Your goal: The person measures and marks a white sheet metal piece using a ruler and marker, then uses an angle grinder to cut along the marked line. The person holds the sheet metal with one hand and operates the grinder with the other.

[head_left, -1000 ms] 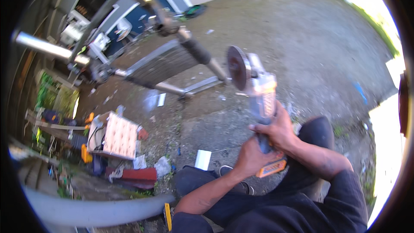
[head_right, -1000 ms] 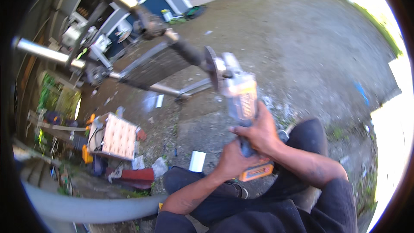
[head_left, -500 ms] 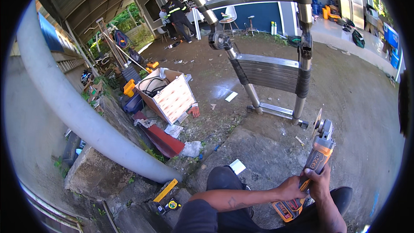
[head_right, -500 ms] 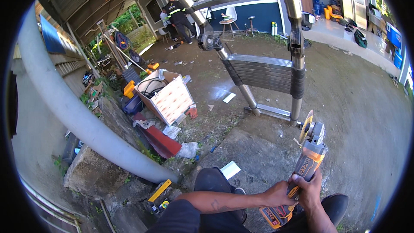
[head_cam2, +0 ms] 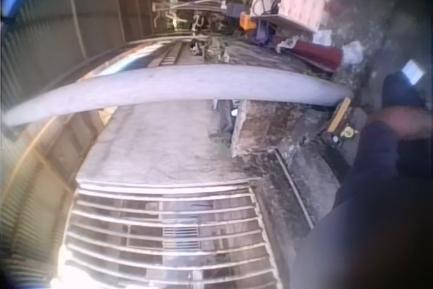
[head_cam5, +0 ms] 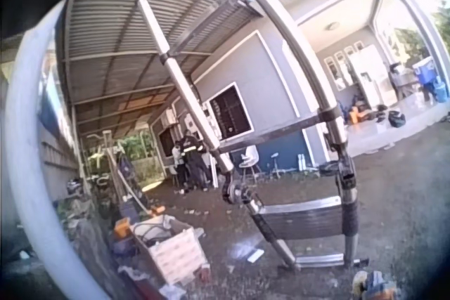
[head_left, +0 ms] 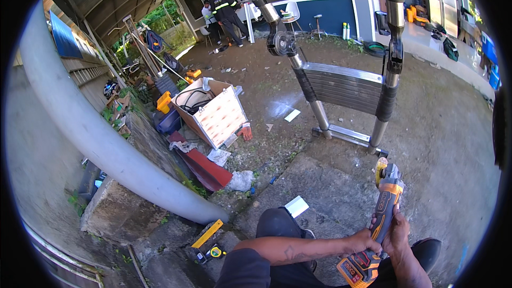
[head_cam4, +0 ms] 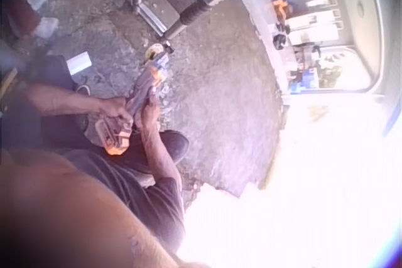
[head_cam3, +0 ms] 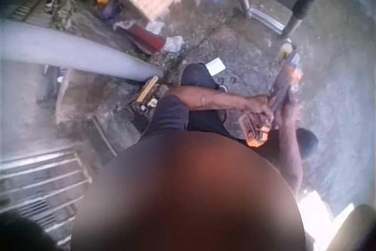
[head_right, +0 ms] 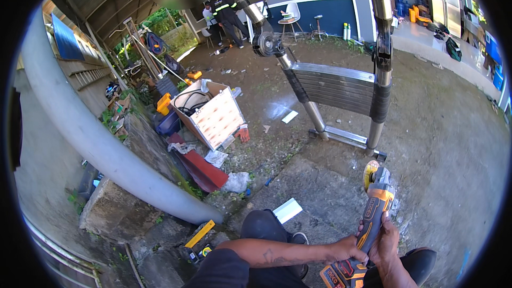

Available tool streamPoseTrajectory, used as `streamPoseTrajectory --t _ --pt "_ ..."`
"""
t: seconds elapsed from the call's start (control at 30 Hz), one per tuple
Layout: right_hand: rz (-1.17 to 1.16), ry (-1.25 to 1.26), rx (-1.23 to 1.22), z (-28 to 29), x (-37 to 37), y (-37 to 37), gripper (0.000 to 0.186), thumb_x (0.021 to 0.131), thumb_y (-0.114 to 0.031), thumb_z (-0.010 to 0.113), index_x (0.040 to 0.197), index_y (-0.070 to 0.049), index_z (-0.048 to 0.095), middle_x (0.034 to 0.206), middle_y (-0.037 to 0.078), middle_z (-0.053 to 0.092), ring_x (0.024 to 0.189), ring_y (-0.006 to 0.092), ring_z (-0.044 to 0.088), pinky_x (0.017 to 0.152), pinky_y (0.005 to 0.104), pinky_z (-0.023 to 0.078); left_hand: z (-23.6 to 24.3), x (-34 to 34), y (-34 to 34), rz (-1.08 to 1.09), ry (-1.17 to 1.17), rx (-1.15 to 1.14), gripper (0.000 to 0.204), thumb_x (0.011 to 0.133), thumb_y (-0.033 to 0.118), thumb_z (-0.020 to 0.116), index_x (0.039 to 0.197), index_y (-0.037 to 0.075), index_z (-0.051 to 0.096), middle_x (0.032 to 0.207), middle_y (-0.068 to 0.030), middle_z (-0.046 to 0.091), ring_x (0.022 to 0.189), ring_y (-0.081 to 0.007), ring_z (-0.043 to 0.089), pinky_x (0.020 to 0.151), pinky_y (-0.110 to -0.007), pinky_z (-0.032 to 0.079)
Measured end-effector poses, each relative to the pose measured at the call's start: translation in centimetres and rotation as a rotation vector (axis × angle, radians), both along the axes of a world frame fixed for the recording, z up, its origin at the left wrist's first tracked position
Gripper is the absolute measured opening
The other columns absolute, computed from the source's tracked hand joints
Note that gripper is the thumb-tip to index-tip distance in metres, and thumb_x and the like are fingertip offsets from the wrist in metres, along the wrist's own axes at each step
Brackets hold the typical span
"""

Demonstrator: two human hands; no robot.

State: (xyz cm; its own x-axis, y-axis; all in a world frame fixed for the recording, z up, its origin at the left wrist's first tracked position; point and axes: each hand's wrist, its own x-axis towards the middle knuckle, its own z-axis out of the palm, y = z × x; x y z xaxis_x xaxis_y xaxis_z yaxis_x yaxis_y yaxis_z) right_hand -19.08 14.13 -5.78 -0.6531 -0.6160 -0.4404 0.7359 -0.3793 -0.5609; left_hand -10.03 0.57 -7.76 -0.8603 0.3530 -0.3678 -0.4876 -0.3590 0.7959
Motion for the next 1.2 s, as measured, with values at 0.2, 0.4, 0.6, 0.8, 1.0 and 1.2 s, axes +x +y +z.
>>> streamPoseTrajectory --t 0.2,0.4,0.6,0.8,1.0,1.2 --pt "0.041 -0.046 -0.001 -0.6 0.0 0.4 0.065 0.114 -0.059 0.043 0.133 0.002 0.056 0.101 0.019 0.067 0.085 0.0293 0.07 0.078 0.0439 0.063 -1.4 0.2 0.4 -0.022 -0.088 0.055 0.031 0.08 0.014 0.08 0.106 -0.001 0.071 0.089 -0.0075 0.074 0.076 -0.0153 0.073 0.07 -0.03 0.059" --pt "-0.064 0.152 0.143 0.5 0.4 -0.2 0.045 0.114 -0.042 0.055 0.135 -0.003 0.054 0.105 0.016 0.066 0.089 0.0281 0.069 0.082 0.0438 0.062 -1.5 -0.4 0.1 -0.002 -0.024 -0.049 0.045 0.083 0.013 0.084 0.122 0.001 0.065 0.102 -0.0066 0.074 0.09 -0.0161 0.075 0.081 -0.033 0.06" --pt "-0.098 0.223 0.159 0.6 1.6 -0.6 0.04 0.107 -0.02 0.07 0.14 -0.009 0.05 0.12 0.011 0.063 0.104 0.0232 0.066 0.092 0.0424 0.059 -2.2 0.1 -0.6 0.009 -0.019 -0.213 0.025 0.082 0.008 0.084 0.103 0.002 0.072 0.095 -0.0049 0.074 0.093 -0.0177 0.074 0.085 -0.036 0.06" --pt "-0.054 0.343 0.1 1.1 2.0 -0.9 0.042 0.108 -0.033 0.072 0.131 0.0 0.058 0.109 0.007 0.066 0.101 0.0125 0.061 0.089 0.0315 0.05 -1.5 1.2 -1.6 0.049 0.021 -0.106 0.03 0.082 0.0 0.078 0.11 -0.001 0.069 0.098 -0.0098 0.076 0.093 -0.0209 0.076 0.086 -0.037 0.061" --pt "-0.02 0.356 0.237 1.3 1.8 -1.4 0.046 0.11 -0.038 0.068 0.132 0.001 0.061 0.107 0.008 0.067 0.096 0.0136 0.064 0.085 0.0329 0.054 -1.1 1.3 -0.4 0.113 0.016 -0.166 0.024 0.083 0.002 0.078 0.106 -0.002 0.071 0.094 -0.0086 0.077 0.087 -0.0182 0.076 0.077 -0.033 0.06" --pt "-0.09 0.29 0.262 -0.4 1.4 -1.9 0.044 0.112 -0.039 0.063 0.128 0.001 0.062 0.103 0.009 0.068 0.091 0.0154 0.068 0.079 0.0324 0.058 -1.5 0.7 0.2 0.149 -0.168 -0.193 0.024 0.082 0.003 0.077 0.105 -0.003 0.072 0.091 -0.0101 0.076 0.082 -0.0195 0.076 0.075 -0.034 0.06"
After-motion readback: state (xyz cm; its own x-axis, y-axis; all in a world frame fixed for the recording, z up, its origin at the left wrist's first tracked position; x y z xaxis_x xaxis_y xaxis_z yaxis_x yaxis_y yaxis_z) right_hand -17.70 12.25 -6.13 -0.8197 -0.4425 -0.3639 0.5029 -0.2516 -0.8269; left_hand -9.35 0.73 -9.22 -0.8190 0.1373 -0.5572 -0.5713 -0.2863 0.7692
